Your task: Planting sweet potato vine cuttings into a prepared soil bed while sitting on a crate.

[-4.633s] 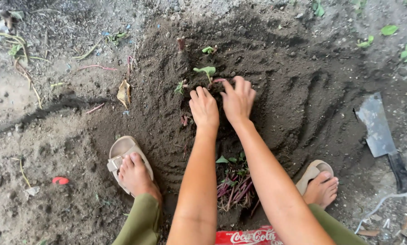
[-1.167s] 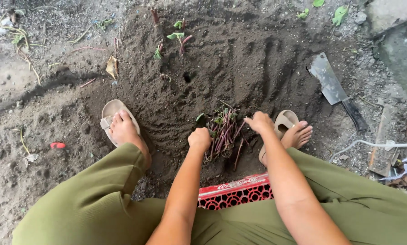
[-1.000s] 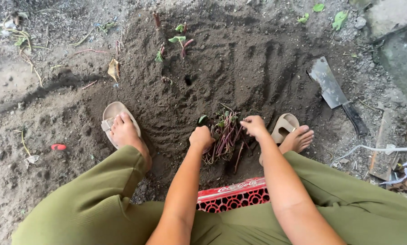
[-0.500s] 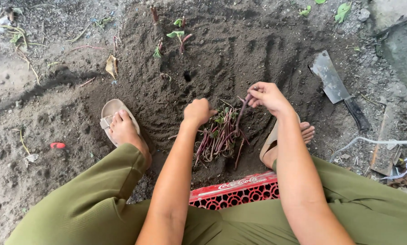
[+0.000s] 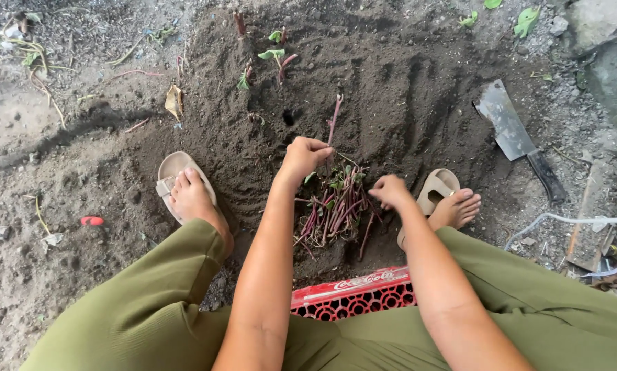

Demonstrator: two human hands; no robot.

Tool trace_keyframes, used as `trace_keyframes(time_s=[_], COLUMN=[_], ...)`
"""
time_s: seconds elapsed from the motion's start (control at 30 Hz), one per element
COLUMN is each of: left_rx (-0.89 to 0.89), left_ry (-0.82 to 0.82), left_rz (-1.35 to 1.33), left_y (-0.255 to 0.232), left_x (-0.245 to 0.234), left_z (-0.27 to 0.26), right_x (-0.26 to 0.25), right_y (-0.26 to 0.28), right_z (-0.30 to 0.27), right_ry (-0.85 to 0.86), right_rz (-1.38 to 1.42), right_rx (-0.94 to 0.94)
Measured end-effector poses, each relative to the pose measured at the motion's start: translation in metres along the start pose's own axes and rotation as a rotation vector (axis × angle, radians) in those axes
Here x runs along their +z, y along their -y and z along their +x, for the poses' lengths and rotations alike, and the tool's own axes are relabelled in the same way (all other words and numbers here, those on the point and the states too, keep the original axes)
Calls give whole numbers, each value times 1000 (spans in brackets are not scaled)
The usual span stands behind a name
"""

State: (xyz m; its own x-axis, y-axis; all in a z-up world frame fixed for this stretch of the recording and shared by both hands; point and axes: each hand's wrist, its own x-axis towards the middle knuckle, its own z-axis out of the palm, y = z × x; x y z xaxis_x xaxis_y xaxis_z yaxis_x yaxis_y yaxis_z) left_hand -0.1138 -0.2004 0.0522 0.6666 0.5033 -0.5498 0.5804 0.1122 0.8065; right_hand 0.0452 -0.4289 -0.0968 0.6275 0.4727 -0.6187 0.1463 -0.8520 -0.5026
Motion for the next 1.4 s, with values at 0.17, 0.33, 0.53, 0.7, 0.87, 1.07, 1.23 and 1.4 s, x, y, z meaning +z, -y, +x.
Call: trace_keyframes(time_s=[0.17,0.33,0.53,0.7,0.87,1.07,1.23,1.4], left_rx=[-15,-21,0,-12,-43,-7,54,61], left_ry=[-12,16,24,37,49,75,99,-108], left_rz=[-38,-84,-100,-103,-46,312,-98,114], left_y=[-5,-7,8,9,9,32,2,24], left_x=[-3,0,6,5,7,36,53,51], left_z=[-2,-6,3,-2,-4,18,1,14], right_x=[22,-57,-92,-95,-99,-98,-79,-69], right_y=[-9,67,68,51,76,124,150,170], right_z=[11,-60,-68,-53,-65,-83,-81,-98], right_ry=[67,435,540,464,455,444,434,495], right_rz=[-221,209,316,449,478,511,498,385], right_rx=[-77,17,-36,-63,-118,-208,-270,-193])
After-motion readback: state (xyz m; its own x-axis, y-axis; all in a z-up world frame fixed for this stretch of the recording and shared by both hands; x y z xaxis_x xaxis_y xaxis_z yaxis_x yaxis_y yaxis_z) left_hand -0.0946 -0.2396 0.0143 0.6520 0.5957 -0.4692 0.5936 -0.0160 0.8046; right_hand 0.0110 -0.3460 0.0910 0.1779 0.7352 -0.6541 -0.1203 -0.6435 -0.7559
